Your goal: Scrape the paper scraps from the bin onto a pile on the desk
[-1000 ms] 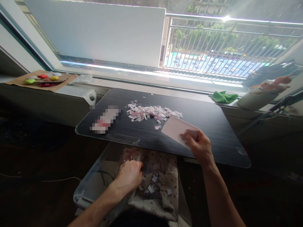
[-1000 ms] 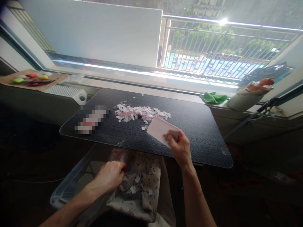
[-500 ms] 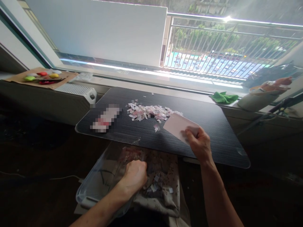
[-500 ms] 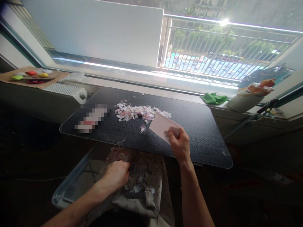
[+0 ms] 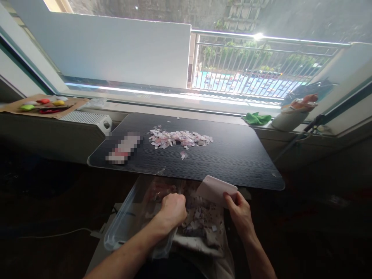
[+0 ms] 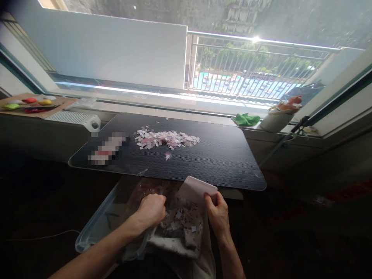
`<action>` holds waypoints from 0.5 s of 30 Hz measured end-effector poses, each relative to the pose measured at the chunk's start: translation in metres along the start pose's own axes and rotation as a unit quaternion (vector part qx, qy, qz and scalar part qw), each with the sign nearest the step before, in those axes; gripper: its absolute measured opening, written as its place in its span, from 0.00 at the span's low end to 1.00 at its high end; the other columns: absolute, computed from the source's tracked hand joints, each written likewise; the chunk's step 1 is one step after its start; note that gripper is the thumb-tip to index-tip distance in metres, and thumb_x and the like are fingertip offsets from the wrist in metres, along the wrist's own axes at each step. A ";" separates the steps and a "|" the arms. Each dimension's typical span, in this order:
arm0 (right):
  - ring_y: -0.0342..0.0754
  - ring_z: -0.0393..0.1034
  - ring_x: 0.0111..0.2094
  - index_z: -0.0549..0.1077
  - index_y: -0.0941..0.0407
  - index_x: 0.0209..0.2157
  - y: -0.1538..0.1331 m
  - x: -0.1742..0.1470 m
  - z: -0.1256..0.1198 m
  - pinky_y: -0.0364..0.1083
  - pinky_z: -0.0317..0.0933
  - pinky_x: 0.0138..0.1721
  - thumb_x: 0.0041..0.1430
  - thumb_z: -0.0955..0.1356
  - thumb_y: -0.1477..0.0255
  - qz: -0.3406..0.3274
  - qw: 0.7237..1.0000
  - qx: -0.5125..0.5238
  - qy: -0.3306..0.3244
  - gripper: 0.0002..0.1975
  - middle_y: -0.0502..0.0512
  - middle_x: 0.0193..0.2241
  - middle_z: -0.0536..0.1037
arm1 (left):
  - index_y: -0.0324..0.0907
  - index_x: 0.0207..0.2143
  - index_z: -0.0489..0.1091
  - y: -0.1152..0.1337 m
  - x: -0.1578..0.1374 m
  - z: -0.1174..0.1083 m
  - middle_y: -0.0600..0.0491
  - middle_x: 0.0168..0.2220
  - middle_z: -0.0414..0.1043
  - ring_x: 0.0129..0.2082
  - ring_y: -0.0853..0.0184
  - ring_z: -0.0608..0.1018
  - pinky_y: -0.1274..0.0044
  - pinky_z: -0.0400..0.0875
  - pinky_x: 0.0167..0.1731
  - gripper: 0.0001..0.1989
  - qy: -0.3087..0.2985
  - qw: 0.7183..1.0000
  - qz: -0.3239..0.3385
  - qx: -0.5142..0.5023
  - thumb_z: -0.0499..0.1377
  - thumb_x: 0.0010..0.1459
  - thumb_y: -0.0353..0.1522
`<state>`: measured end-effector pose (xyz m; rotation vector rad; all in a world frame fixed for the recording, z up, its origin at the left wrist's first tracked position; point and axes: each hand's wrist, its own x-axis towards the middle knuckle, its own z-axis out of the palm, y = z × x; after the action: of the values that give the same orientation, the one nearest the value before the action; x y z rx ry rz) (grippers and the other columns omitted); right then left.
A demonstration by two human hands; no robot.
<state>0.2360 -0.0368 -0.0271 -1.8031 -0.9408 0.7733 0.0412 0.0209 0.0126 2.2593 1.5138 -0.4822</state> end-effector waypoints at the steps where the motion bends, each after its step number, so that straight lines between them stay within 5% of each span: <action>1: 0.45 0.63 0.26 0.69 0.59 0.30 0.003 -0.001 0.001 0.42 0.59 0.28 0.47 0.64 0.60 0.001 1.000 -0.005 0.008 0.16 0.51 0.24 0.70 | 0.34 0.32 0.72 0.001 -0.001 0.001 0.38 0.31 0.73 0.35 0.56 0.75 0.70 0.68 0.33 0.15 0.001 1.000 0.003 0.001 0.48 0.46 0.26; 7: 0.46 0.65 0.31 0.68 0.58 0.33 -0.003 -0.011 0.003 0.43 0.59 0.33 0.48 0.62 0.61 -0.047 0.996 -0.075 -0.031 0.15 0.52 0.30 0.71 | 0.40 0.45 0.65 -0.002 -0.017 0.007 0.43 0.35 0.71 0.38 0.58 0.74 0.71 0.66 0.36 0.20 0.018 0.999 0.029 -0.004 0.46 0.50 0.30; 11: 0.48 0.66 0.34 0.69 0.56 0.35 -0.005 -0.021 0.002 0.44 0.59 0.36 0.50 0.61 0.61 -0.054 0.990 -0.124 -0.044 0.16 0.54 0.35 0.72 | 0.43 0.59 0.33 -0.021 -0.033 0.011 0.46 0.45 0.66 0.42 0.61 0.71 0.74 0.62 0.41 0.36 -0.008 0.995 0.065 -0.081 0.47 0.50 0.35; 15: 0.50 0.65 0.41 0.68 0.56 0.40 -0.013 -0.028 0.001 0.45 0.57 0.42 0.50 0.60 0.62 -0.086 0.981 -0.171 -0.035 0.17 0.57 0.43 0.69 | 0.37 0.59 0.26 -0.036 -0.039 0.018 0.45 0.53 0.58 0.48 0.62 0.67 0.76 0.58 0.45 0.39 -0.008 0.986 0.043 -0.159 0.47 0.51 0.37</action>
<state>0.2179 -0.0567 -0.0128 -1.9637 -1.3227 0.5959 -0.0077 -0.0065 0.0115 2.0551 1.3691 -0.2153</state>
